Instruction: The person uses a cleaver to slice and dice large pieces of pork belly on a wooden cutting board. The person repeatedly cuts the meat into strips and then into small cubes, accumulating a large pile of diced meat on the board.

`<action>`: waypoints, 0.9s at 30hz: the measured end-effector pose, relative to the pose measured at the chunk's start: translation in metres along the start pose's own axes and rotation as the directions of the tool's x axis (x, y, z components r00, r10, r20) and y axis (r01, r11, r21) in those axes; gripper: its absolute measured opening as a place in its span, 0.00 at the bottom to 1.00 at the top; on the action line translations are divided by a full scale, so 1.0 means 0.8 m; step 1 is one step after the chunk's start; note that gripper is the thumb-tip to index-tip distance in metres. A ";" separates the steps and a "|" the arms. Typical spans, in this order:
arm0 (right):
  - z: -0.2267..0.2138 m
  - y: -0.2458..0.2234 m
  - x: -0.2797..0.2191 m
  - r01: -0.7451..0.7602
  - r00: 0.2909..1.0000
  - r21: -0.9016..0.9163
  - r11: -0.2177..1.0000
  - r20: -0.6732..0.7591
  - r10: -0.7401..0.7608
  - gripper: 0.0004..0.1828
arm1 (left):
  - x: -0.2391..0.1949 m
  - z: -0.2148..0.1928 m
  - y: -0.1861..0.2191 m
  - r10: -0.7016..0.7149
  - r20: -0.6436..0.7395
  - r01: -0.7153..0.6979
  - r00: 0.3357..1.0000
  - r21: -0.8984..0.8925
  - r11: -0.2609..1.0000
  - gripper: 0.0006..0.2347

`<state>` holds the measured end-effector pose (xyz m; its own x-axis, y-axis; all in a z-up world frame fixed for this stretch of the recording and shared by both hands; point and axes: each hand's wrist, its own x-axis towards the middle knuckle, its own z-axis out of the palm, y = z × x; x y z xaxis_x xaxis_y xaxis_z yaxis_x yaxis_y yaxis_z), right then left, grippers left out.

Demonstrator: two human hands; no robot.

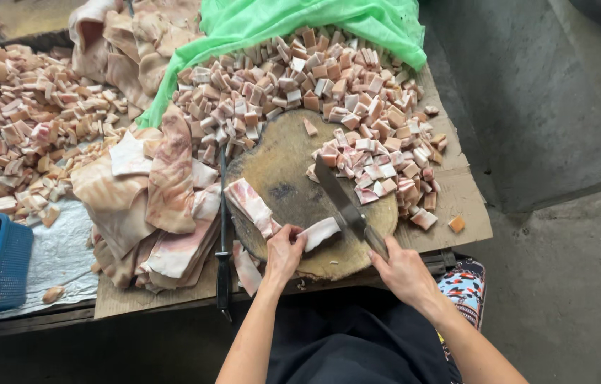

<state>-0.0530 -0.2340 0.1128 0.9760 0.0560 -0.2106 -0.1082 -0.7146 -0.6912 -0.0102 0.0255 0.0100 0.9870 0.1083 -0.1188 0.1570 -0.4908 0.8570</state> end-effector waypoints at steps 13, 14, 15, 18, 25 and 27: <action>0.033 -0.004 0.003 0.174 0.985 -0.005 0.985 -0.006 -0.174 0.21 | 0.006 0.009 0.017 0.013 0.028 -0.013 1.000 -0.018 1.000 0.09; 0.031 0.000 0.001 -0.009 0.996 0.035 0.999 0.089 0.006 0.20 | 0.001 0.009 0.016 -0.027 0.042 0.028 0.999 -0.031 0.999 0.09; 0.024 0.003 -0.001 -0.195 0.965 0.056 0.979 0.189 0.182 0.20 | -0.004 0.009 0.015 -0.067 0.057 0.069 0.996 -0.042 0.997 0.09; -0.001 -0.009 0.001 -0.159 0.983 0.083 0.984 0.104 0.150 0.19 | 0.006 0.016 0.018 -0.082 0.075 0.089 0.994 -0.088 0.992 0.09; -0.009 -0.036 -0.013 0.087 0.978 0.240 0.967 -0.203 -0.038 0.17 | 0.010 0.036 0.011 -0.082 0.076 0.091 0.994 -0.124 0.988 0.09; 0.011 -0.031 -0.010 0.061 0.994 0.239 0.969 -0.100 -0.038 0.17 | 0.014 0.038 0.009 -0.119 0.091 0.129 0.989 -0.112 0.985 0.09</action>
